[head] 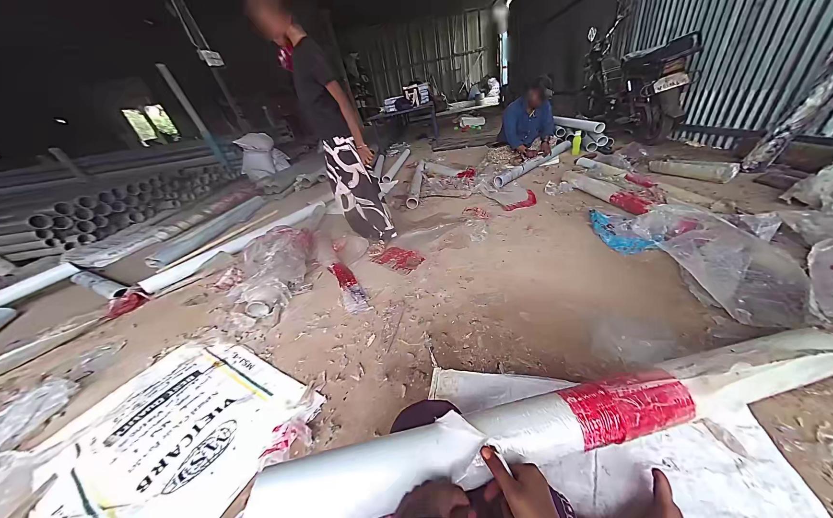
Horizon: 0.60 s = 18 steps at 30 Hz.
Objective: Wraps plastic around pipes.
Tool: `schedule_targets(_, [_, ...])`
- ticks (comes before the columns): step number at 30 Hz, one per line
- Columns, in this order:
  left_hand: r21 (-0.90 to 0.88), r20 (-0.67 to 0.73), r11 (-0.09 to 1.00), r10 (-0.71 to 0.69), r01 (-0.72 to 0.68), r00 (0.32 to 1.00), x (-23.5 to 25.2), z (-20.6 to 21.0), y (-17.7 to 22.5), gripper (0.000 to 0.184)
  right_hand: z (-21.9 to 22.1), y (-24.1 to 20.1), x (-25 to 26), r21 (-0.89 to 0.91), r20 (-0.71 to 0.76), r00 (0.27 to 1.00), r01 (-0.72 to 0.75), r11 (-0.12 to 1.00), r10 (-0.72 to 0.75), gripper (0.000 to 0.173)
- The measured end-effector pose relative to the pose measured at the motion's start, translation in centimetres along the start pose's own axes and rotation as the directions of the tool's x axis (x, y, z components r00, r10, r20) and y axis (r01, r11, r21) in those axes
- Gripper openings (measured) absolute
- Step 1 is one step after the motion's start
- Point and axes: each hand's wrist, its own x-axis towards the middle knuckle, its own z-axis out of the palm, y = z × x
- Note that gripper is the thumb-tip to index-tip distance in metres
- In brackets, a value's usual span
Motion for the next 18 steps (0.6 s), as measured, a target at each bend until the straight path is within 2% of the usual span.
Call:
schedule_targets(1, [0.008,-0.191,0.999,0.048,-0.048,0.98,-1.2,-1.3,1.0,0.03,-0.1,0.1,0.0,0.038,-0.002,1.0,-0.003,0.999,0.003,0.052])
schedule_targets(2, [0.057,-0.416,0.989,0.15,-0.138,0.897,-1.9,-2.2,1.1,0.025,0.0,0.3,-0.1,0.1,-0.018,1.0,0.0,0.995,0.001,0.048])
schedule_targets(3, [0.145,-0.603,0.968,0.252,-0.206,0.757,-2.1,-3.0,0.5,0.021,0.3,0.6,-0.4,0.172,-0.033,0.999,0.004,0.985,0.002,0.043])
schedule_targets(4, [0.209,-0.708,0.953,0.302,-0.219,0.638,-2.0,-3.8,0.0,0.019,0.4,1.0,-1.0,0.236,-0.039,0.999,-0.004,0.972,0.014,0.04])
schedule_targets(5, [0.229,-0.752,0.95,0.311,-0.212,0.582,-1.6,-4.7,-0.4,0.02,0.4,1.2,-1.5,0.297,-0.034,0.999,-0.021,0.955,0.033,0.037])
schedule_targets(6, [0.233,-0.75,0.949,0.315,-0.213,0.581,-0.9,-5.2,-0.8,0.023,0.3,1.2,-1.8,0.347,-0.029,0.998,-0.036,0.937,0.049,0.036])
schedule_targets(7, [0.236,-0.706,0.948,0.318,-0.213,0.633,-0.1,-5.5,-1.1,0.031,0.2,1.2,-2.1,0.389,-0.023,0.998,-0.045,0.92,0.059,0.035])
schedule_targets(10, [0.211,-0.458,0.96,0.262,-0.182,0.85,3.1,-3.6,-1.9,0.069,0.3,0.6,-2.6,0.468,-0.037,0.998,-0.027,0.883,0.051,0.033])
schedule_targets(11, [0.213,-0.39,0.964,0.235,-0.161,0.89,4.2,-2.6,-2.2,0.071,0.5,0.4,-2.6,0.457,-0.045,0.998,-0.023,0.889,0.049,0.034])
schedule_targets(12, [0.22,-0.345,0.966,0.205,-0.134,0.916,4.9,-1.9,-2.2,0.065,0.7,0.2,-2.5,0.42,-0.055,0.997,-0.018,0.907,0.046,0.035])
schedule_targets(15, [0.24,-0.401,0.968,0.17,-0.076,0.9,5.7,-1.3,-1.7,0.039,0.8,-0.7,-1.7,0.144,-0.071,0.997,-0.025,0.989,0.036,0.046])
schedule_targets(18, [0.222,-0.481,0.973,0.159,-0.055,0.862,5.8,-1.3,-1.5,0.033,-0.2,-2.7,-1.1,-0.101,0.014,0.995,-0.101,0.99,0.103,0.06])
